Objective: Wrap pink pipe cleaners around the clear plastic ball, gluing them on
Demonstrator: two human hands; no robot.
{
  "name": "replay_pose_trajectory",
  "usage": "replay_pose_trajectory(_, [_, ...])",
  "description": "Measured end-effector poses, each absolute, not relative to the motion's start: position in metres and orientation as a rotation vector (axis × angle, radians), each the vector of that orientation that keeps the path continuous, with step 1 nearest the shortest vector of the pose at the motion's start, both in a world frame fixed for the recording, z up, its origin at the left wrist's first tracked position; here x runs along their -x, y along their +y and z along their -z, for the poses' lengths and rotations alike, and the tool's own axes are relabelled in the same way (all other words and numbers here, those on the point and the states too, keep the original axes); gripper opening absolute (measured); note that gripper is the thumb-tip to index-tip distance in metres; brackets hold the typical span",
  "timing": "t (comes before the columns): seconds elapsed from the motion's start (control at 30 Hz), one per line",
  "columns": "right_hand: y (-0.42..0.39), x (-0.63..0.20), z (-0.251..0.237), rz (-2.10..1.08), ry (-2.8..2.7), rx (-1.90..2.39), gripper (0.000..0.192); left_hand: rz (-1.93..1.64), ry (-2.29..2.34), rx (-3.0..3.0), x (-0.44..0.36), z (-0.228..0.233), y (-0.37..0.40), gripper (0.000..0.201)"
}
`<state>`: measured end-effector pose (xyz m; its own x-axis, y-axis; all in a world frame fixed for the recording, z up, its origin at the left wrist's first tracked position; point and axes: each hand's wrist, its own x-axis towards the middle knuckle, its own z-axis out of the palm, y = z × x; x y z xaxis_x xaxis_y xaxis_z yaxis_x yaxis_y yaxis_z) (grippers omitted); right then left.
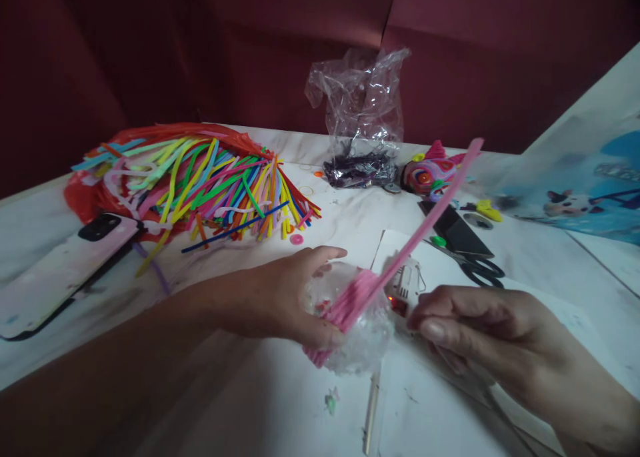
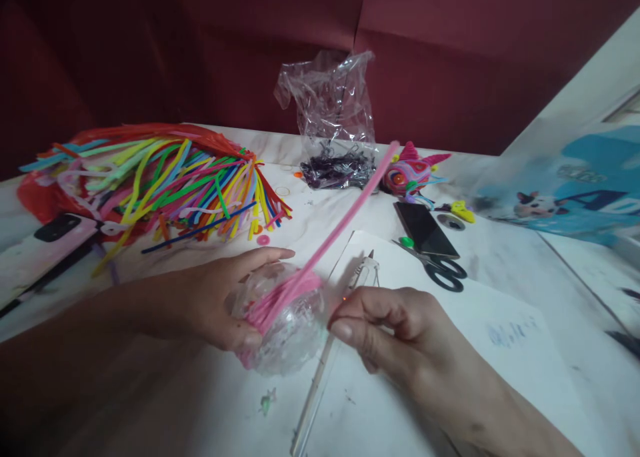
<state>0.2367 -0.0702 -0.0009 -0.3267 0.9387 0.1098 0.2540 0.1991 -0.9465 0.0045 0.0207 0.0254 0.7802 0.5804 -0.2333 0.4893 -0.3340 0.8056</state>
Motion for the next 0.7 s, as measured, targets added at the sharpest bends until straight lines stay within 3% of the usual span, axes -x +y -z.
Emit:
replay_pose_trajectory(0.1, [-0.070, -0.235, -0.003, -1.142, -1.782, 1.098, 0.073, -0.118, 0.782, -2.007, -0.003, -0.025, 0.024, 0.084])
replay_pose_trajectory(0.3, [-0.074, -0.230, 0.004, -1.097, -1.774, 1.153, 0.029, -0.128, 0.779, -2.014, -0.005, -0.024, 0.021, 0.080])
replay_pose_trajectory(0.5, [-0.075, -0.232, 0.007, -0.910, -1.802, 1.185, 0.055, -0.182, 0.780, -2.115, -0.006, -0.026, 0.015, 0.083])
replay_pose_trajectory(0.63, [-0.071, -0.247, -0.002, -0.605, -1.978, 1.271, 0.040, -0.156, 0.703, -2.145, -0.002, -0.026, 0.017, 0.083])
replay_pose_trajectory(0.7, [-0.069, -0.258, -0.004, -0.354, -2.091, 1.328, 0.045, -0.116, 0.691, -2.143, 0.001, -0.027, 0.018, 0.085])
